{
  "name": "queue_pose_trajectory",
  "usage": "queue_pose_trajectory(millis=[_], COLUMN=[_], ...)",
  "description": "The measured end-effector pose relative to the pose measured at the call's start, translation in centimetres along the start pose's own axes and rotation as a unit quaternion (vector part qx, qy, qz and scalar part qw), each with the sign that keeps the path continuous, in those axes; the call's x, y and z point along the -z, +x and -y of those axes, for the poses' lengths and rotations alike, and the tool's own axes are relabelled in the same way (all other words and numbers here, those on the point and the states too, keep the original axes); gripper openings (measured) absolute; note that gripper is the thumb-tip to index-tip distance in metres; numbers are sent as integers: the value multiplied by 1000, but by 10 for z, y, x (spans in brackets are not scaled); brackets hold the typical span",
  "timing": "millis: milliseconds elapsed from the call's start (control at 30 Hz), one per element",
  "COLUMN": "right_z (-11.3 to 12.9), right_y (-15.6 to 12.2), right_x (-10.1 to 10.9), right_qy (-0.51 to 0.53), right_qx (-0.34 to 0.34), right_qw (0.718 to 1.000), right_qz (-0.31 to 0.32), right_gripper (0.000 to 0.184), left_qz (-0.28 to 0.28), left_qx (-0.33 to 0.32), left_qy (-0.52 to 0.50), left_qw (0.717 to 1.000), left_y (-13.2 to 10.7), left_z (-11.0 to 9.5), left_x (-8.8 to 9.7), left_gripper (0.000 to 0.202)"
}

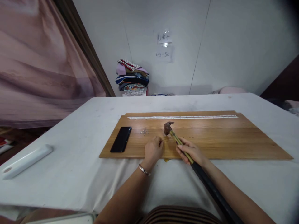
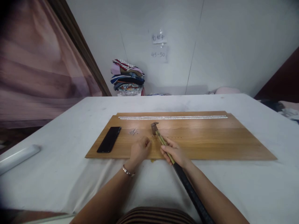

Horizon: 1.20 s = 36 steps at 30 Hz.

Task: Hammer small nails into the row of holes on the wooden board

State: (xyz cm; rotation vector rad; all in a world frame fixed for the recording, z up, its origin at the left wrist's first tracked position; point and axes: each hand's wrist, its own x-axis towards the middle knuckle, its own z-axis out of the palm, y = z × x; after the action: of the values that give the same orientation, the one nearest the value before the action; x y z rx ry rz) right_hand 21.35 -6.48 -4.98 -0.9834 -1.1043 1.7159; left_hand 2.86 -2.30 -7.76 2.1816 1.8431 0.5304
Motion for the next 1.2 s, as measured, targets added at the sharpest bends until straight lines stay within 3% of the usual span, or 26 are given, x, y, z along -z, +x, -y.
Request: queue_pose_trajectory(millis=[233, 500, 1200], right_z=[2, -2, -6], right_y=[2, 1, 1], right_x=[-2, 1, 4], right_qy=[-7, -3, 1], right_qx=[-22, 8, 9], right_qw=[1000, 1000, 1000], right_qz=[-8, 7, 10], right_gripper=[58, 55, 53], left_qz=[6, 11, 5], left_qx=[-2, 3, 4], left_qy=[-9, -7, -10], left_qw=[1000, 1000, 1000], left_y=[0, 0, 0], left_z=[0, -1, 2], left_x=[1, 2, 0], left_gripper=[18, 17, 15])
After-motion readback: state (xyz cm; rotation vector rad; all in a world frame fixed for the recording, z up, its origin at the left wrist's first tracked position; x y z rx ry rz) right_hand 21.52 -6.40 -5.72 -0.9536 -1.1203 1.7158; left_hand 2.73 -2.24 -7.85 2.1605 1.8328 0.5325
